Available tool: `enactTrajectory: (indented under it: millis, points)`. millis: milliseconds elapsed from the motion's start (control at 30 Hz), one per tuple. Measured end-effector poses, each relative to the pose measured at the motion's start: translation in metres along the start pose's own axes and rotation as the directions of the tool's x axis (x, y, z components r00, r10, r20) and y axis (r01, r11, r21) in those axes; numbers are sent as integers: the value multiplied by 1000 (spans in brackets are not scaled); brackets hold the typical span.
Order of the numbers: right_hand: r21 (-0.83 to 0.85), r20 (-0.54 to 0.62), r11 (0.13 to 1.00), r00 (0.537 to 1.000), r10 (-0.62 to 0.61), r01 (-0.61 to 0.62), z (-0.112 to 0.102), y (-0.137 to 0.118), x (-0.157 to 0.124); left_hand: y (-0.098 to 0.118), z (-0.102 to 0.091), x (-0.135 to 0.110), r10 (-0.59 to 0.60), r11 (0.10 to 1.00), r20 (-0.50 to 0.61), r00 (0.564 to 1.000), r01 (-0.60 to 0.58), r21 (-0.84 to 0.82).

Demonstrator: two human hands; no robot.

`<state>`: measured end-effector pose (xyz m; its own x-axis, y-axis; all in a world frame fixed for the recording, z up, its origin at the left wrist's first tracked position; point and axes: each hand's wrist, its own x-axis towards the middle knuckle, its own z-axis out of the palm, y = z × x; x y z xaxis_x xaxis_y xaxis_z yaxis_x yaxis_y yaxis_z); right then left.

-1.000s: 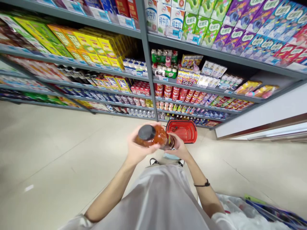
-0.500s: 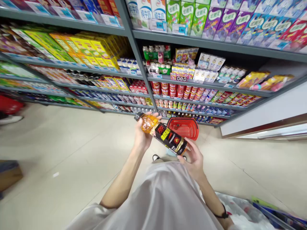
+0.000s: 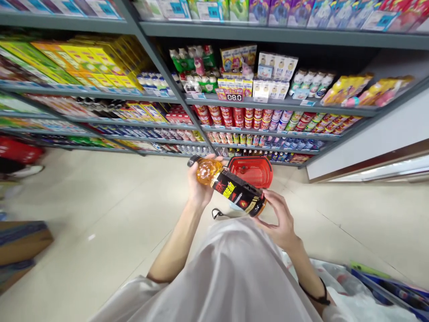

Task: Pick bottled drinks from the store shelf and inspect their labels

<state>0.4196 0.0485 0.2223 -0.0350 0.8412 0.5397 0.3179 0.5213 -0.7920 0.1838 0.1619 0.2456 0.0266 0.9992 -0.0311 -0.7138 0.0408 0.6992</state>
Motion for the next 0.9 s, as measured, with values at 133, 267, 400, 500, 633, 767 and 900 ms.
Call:
enactTrajectory:
  millis: [133, 267, 400, 500, 633, 767, 900]
  points:
    - [214, 45, 966, 990, 136, -142, -13, 5, -1, -14, 12, -5, 42, 999, -15, 999, -42, -24]
    - [360, 97, 891, 961, 259, -277, -18, 10, -2, -17, 19, -11, 81, 997, -34, 996, -81, -6]
    - [494, 210, 688, 841, 500, -532, -9, 12, -1, -13, 17, -15, 81, 997, -55, 995, -81, 5]
    - [562, 351, 465, 706, 615, -685, 3, 10, 0, -8, 11, -18, 75, 997, -52, 996, -76, -6]
    - [578, 550, 203, 561, 619, -790, 21, 5, -4, -1, -1, -18, 64, 998, -41, 997, -65, -23]
    - [467, 763, -5, 400, 508, -884, 39, 4, -9, 10, -14, -17, 41, 998, -24, 999, -41, -42]
    - [266, 896, -94, 209, 392, -960, 62, 1, -9, 28, -35, -15, 10, 1000, -46, 999, -11, -15]
